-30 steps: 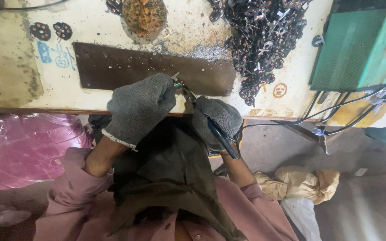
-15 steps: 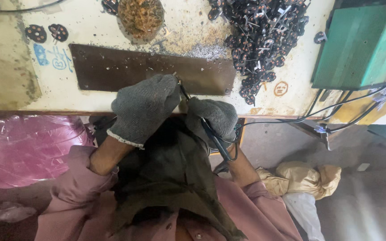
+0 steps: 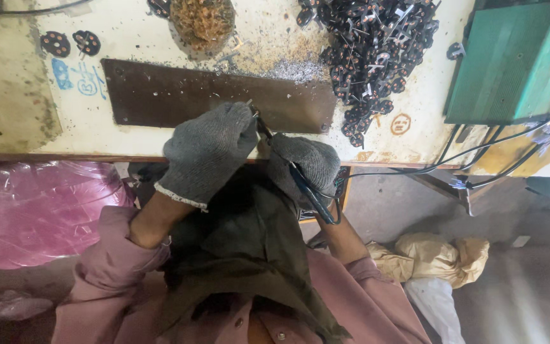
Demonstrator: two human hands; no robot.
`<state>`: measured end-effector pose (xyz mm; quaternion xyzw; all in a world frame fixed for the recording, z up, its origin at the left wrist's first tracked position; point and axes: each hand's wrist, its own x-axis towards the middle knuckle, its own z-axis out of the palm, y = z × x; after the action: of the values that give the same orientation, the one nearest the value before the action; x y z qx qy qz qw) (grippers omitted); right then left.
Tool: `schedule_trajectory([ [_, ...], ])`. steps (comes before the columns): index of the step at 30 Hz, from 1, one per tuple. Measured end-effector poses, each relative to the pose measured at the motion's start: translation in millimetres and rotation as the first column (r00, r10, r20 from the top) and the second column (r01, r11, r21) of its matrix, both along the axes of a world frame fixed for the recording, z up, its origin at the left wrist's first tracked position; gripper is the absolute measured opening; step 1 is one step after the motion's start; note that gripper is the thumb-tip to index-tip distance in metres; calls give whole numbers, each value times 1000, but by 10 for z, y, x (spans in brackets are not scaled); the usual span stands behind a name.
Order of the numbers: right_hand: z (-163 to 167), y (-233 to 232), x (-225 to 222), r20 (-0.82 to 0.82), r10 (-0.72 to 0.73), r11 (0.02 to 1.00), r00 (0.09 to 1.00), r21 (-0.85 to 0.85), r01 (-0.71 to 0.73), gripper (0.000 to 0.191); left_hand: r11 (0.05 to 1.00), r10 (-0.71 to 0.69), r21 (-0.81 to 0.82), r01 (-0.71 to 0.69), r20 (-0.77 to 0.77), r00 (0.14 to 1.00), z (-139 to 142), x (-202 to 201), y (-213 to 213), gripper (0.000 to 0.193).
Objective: The person, wearing gloves, solders wires onto small connector plugs at a workbench. They hold a connector in one hand and a soldering iron in the other, solder the wire joint, place the finished connector onto a growing pile on the bench, and pick up the next connector and wire to repeat the process.
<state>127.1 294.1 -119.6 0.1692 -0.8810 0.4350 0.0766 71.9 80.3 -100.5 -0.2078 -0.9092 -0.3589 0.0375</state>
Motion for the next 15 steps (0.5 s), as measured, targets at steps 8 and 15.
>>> schedule_trajectory([
  [8,42,6,-41,54,-25,1000,998,-15,26,26,1000,-27,10,26,129,991,-17,-63,-21,10],
  [15,173,-3,-225,118,212,977,970,15,-215,29,999,-43,-5,45,243,969,9,-122,-32,14],
])
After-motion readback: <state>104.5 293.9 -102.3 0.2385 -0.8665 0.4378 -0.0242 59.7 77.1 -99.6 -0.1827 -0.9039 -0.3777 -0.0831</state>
